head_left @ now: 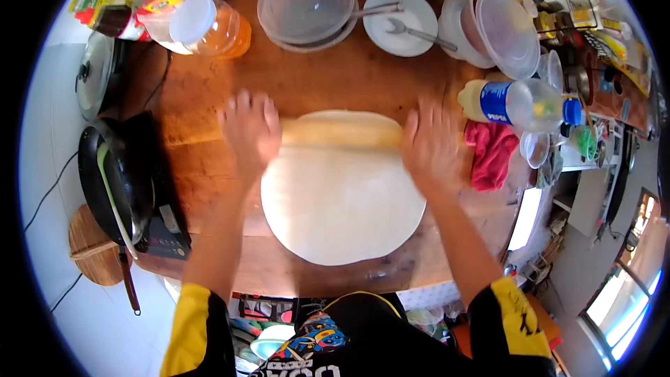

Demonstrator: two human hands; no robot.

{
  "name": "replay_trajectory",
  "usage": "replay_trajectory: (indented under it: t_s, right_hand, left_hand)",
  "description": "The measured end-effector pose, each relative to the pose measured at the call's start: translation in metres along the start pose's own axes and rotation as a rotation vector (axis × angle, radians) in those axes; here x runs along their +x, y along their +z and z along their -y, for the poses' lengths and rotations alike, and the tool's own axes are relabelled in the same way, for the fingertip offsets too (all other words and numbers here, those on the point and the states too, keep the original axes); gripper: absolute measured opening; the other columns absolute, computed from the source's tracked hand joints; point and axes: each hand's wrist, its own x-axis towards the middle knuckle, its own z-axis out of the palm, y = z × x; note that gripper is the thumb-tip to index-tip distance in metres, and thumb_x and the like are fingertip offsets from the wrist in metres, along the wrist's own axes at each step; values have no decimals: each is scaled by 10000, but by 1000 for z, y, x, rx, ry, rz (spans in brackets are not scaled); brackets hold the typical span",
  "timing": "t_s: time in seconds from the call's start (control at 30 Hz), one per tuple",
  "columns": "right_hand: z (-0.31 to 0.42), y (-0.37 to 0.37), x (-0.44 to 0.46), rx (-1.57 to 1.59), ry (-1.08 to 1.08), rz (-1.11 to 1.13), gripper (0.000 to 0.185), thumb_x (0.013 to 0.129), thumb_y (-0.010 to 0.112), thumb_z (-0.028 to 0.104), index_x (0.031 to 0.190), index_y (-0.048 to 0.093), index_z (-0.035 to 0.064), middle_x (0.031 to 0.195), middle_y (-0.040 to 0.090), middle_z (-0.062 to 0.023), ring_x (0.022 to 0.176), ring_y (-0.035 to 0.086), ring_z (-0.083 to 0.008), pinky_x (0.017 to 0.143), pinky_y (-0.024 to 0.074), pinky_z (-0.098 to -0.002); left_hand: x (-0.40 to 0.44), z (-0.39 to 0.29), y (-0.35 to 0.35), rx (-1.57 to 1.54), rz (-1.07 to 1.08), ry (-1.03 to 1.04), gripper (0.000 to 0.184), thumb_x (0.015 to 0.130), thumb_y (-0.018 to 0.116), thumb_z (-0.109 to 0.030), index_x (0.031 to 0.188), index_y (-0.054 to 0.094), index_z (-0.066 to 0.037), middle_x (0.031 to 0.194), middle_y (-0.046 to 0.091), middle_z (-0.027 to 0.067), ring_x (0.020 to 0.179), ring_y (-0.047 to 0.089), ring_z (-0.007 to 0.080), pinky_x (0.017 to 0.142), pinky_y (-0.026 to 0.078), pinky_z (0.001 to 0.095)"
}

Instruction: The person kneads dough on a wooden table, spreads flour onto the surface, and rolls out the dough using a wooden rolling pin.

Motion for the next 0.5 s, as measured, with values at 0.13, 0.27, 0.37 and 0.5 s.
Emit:
replay_trajectory:
  t_s: [0.13, 0.27, 0.37, 0.5]
  right_hand:
    - [-10, 12, -61, -13, -151, -94, 528, 969, 531, 259, 1422, 493, -10, 1490, 486, -207, 1378, 459, -376, 1135, 321, -537]
    - [-31, 13, -111, 99, -183, 11, 611, 959, 521, 265, 1491, 416, -17, 1556, 409, -216, 1464, 348, -396, 1201, 197, -584]
    - [-26, 11, -76, -48, -185, 76, 682, 947, 537, 315, 1522, 374, -15, 1567, 389, -229, 1467, 338, -405, 1206, 192, -570]
    - [-26, 19, -145, 8, -145, 49, 721, 954, 517, 365, 1527, 348, -39, 1561, 390, -244, 1456, 351, -405, 1198, 211, -564]
  left_hand:
    - [-56, 10, 3, -196, -179, 96, 435, 980, 511, -228, 1334, 562, 20, 1385, 528, 237, 1290, 480, 407, 1058, 360, 541]
    - [-110, 17, -19, -58, 14, 73, 541, 1003, 496, -246, 1444, 449, 64, 1502, 434, 257, 1413, 379, 425, 1149, 291, 556]
    - [-66, 16, -17, -102, 89, 29, 605, 1012, 484, -296, 1491, 387, 61, 1545, 390, 254, 1460, 323, 434, 1188, 218, 596]
    - [-139, 26, 7, -139, -19, 38, 620, 1009, 483, -314, 1493, 386, 63, 1547, 398, 249, 1449, 349, 425, 1186, 213, 601]
